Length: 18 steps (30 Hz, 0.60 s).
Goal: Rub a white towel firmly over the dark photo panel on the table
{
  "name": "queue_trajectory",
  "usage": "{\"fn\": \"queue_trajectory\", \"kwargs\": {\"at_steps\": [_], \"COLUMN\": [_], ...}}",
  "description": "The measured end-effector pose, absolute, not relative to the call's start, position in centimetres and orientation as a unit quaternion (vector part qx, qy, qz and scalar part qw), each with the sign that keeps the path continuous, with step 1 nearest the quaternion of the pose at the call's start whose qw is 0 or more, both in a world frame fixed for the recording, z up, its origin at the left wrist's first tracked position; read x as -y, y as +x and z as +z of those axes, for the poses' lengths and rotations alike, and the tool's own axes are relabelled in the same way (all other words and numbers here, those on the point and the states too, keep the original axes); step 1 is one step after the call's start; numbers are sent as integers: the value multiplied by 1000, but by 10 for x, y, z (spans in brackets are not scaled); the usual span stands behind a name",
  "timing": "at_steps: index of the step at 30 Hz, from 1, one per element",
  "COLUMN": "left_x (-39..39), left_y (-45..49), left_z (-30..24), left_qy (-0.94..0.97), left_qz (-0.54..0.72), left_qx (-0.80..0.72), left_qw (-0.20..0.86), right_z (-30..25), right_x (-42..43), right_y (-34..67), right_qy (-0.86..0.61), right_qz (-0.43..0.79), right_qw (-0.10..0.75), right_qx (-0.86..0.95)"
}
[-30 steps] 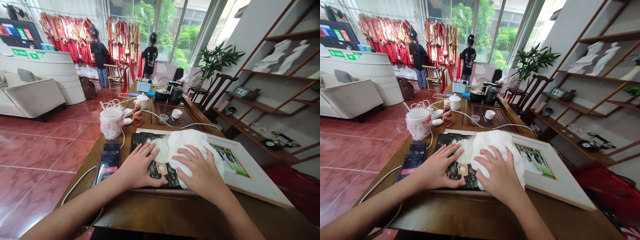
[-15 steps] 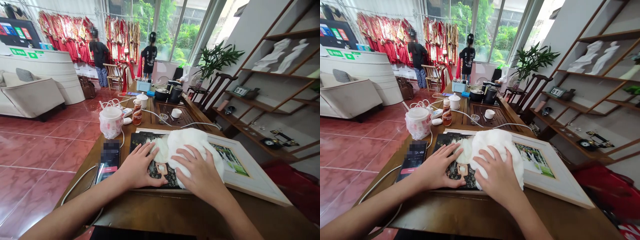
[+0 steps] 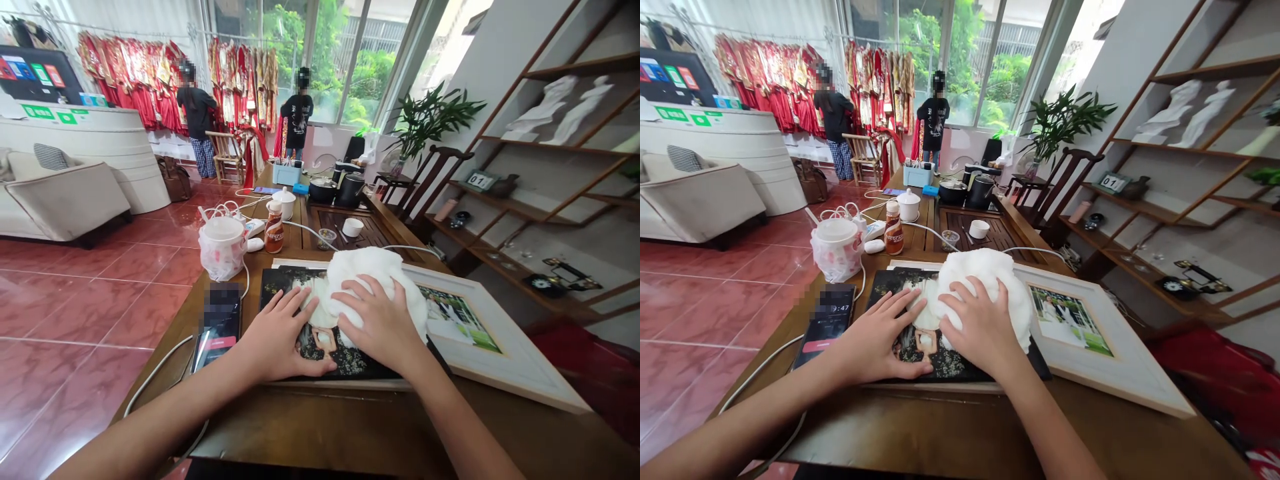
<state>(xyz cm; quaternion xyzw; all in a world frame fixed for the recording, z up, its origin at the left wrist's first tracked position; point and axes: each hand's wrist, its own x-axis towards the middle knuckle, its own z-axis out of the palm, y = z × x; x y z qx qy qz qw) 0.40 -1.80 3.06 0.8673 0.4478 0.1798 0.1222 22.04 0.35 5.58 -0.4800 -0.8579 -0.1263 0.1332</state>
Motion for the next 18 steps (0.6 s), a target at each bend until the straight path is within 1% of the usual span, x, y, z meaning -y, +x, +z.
{"fn": "queue_trajectory", "kwargs": {"at_steps": [8,18], "left_x": [18,19], "left_y": [3,4], "left_z": [30,32], "left_qy": [870,871], "left_qz": [176,162], "left_qx": [-445,-448], "left_qw": [118,118], "right_z": [50,59], "right_x": [30,-8], "right_y": [237,218], "right_qy": [-495,-499], "right_qz": [-114,-117], "right_qw": [127,115], "right_qx": [852,851]}}
